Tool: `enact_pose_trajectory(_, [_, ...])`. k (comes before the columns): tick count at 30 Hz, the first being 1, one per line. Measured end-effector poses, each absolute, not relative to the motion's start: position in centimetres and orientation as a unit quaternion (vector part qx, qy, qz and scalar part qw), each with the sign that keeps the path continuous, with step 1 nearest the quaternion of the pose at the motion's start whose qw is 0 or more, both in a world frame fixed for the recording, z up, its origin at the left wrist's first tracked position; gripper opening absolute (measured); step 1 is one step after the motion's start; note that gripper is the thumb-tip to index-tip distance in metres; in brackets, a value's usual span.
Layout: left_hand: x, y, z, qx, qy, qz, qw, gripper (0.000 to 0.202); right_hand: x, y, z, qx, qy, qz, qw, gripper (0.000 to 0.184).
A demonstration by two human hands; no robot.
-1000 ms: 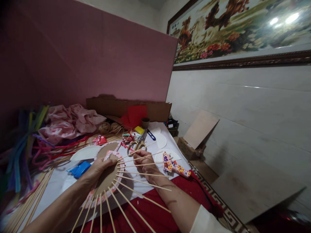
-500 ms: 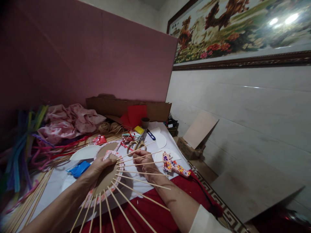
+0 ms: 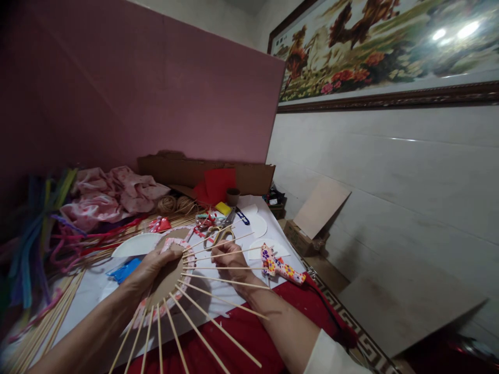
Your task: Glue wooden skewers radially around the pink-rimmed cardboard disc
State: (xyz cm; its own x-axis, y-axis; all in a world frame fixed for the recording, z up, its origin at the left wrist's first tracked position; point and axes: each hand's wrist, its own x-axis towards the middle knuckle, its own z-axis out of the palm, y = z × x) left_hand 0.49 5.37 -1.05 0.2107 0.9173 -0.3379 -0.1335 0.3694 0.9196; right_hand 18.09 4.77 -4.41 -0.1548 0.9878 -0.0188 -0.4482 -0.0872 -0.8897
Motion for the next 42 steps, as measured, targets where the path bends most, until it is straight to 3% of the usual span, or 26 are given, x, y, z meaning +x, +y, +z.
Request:
enact_pose_trajectory(12, [-0.7,6.0,0.3,0.398,0.524,0.426,0.621,0.014,18.2,5.6,-5.7,-0.308,-0.383,0.645,0.586,0.022])
enact_pose_trajectory(30, [-1.3,6.4,0.3,0.387,0.519,0.439,0.623,0.019,18.7,4.8,-5.4,-0.326,-0.39,0.657,0.557,0.021])
enact_pose_trajectory(34, [-1.3,6.4,0.4,0.389,0.515,0.435,0.628,0.019,18.1,4.1,-4.4,-0.375,-0.451,0.624,0.516,0.027])
enact_pose_trajectory(42, [-1.8,6.8,0.2,0.397,0.528,0.445,0.604,0.017,17.8,3.2,-4.5,-0.373,-0.68,0.44,0.453,0.011])
